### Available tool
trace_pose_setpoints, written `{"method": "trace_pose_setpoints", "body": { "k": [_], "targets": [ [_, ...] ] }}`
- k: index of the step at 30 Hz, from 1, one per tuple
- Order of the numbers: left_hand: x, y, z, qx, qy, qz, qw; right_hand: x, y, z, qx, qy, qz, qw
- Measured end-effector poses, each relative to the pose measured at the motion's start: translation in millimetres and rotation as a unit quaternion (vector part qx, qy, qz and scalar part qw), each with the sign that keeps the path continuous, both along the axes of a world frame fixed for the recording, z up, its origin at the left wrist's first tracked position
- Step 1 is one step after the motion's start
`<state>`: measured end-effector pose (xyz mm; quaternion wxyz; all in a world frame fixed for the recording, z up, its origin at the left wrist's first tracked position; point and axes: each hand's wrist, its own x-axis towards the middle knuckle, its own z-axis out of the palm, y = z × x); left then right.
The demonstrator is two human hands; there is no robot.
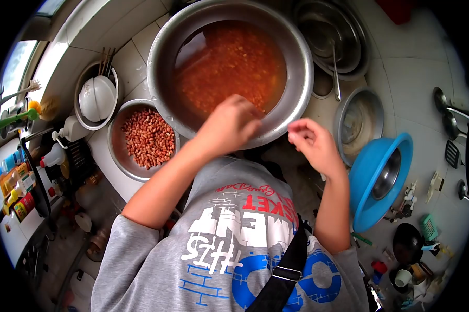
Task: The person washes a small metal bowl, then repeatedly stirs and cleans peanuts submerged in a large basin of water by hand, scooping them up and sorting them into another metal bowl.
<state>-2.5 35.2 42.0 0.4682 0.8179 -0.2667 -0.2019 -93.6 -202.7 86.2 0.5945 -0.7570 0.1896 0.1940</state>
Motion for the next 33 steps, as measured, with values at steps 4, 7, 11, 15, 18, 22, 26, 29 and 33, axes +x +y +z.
{"method": "trace_pose_setpoints", "body": {
  "k": [4,7,11,15,18,22,26,29,33],
  "targets": [
    [50,23,-55,0.055,0.203,0.213,0.954,47,4,-42,-0.009,-0.006,-0.059,0.998],
    [85,32,-72,0.027,0.325,0.366,0.872,93,9,-87,-0.094,0.021,-0.109,0.989],
    [113,20,-102,0.059,0.313,0.482,0.816,155,18,-156,-0.227,0.002,-0.183,0.956],
    [141,-6,-111,0.031,0.24,0.514,0.823,206,37,-172,-0.216,0.029,-0.179,0.959],
    [167,-30,-134,-0.035,0.24,0.497,0.833,234,57,-184,0.018,0.066,-0.253,0.965],
    [179,-29,-118,-0.271,0.543,0.397,0.689,243,65,-159,0.349,0.115,-0.249,0.896],
    [159,-12,-66,-0.392,0.558,0.291,0.671,220,45,-109,0.507,0.07,-0.105,0.853],
    [141,1,-23,-0.438,0.571,0.236,0.653,201,40,-60,0.525,0.063,-0.1,0.843],
    [120,14,13,-0.454,0.578,0.201,0.648,178,34,-23,0.504,0.068,-0.107,0.854]
  ]
}}
